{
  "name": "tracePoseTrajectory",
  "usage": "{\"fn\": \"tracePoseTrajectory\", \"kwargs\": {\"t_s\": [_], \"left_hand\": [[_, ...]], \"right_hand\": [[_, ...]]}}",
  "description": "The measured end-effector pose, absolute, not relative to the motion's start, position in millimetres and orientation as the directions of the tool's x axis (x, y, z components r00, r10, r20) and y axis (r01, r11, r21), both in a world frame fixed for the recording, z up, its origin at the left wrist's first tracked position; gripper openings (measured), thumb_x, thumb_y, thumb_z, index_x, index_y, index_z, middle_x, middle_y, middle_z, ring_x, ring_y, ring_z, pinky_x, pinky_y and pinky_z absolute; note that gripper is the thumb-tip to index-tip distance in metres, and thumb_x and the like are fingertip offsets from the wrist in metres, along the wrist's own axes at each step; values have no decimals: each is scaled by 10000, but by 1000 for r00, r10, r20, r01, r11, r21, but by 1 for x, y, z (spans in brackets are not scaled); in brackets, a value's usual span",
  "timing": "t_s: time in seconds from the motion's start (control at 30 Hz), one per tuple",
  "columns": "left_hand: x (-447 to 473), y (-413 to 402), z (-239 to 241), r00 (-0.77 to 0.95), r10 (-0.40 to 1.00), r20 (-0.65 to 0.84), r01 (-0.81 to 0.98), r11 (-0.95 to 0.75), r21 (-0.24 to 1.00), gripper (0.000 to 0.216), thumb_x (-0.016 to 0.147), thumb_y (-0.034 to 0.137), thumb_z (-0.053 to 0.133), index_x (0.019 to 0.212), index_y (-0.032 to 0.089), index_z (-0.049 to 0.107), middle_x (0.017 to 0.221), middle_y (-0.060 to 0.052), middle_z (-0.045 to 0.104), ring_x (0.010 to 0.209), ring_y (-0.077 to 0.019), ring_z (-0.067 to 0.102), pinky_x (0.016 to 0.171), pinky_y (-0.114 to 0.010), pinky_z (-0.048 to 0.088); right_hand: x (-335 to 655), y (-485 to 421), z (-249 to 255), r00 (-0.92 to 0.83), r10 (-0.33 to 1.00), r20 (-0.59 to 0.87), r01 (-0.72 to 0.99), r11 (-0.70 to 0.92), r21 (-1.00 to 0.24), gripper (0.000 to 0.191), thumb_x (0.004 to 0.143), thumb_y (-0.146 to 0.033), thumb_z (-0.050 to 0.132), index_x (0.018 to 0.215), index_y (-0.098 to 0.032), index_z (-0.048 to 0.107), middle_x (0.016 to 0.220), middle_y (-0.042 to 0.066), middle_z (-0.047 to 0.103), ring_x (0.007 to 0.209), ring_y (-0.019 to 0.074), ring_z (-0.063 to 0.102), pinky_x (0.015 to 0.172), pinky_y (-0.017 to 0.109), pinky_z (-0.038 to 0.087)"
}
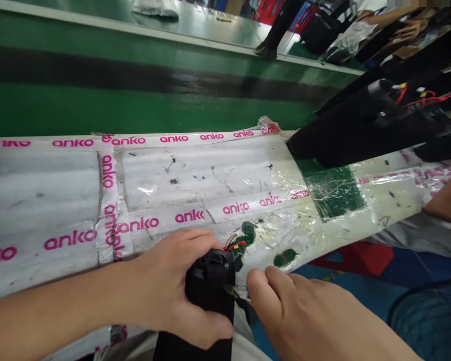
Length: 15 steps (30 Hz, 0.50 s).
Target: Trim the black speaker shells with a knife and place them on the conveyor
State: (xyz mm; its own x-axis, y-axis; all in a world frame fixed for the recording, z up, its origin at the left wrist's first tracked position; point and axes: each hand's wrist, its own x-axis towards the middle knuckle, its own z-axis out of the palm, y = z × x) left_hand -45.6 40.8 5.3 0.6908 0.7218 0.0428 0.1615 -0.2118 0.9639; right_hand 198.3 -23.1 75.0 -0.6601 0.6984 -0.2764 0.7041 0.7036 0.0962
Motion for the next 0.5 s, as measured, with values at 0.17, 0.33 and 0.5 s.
{"fn": "tracePoseTrajectory", "kwargs": {"t_s": [0.17, 0.33, 0.5], "left_hand": [[-46, 43, 7, 710, 704, 22, 127, -159, 979, 350, 679, 402, 875, 838, 227, 618, 761, 51, 569, 679, -152, 535, 615, -269, 419], [-48, 45, -2, 707, 704, 75, 69, -174, 982, 391, 548, 354, 882, 767, 227, 584, 712, 71, 524, 634, -124, 483, 557, -251, 356], [-48, 45, -5, 690, 714, 121, 39, -203, 978, 408, 549, 382, 864, 752, 233, 543, 693, 80, 482, 635, -118, 469, 541, -253, 332]], "right_hand": [[190, -10, 87, -641, 656, -400, 704, 709, 36, 378, 672, -99, 639, 904, -295, 414, 670, -42, 576, 444, 210, 568, 472, 404, 95], [204, -14, 84, -721, 689, -77, 692, 722, -15, 315, 839, -40, 511, 988, -288, 387, 734, -42, 576, 483, 184, 536, 467, 375, 294], [206, -25, 70, -695, 719, -3, 719, 695, -18, 277, 919, -22, 438, 1085, -244, 448, 762, -30, 596, 539, 175, 558, 507, 355, 350]]}}
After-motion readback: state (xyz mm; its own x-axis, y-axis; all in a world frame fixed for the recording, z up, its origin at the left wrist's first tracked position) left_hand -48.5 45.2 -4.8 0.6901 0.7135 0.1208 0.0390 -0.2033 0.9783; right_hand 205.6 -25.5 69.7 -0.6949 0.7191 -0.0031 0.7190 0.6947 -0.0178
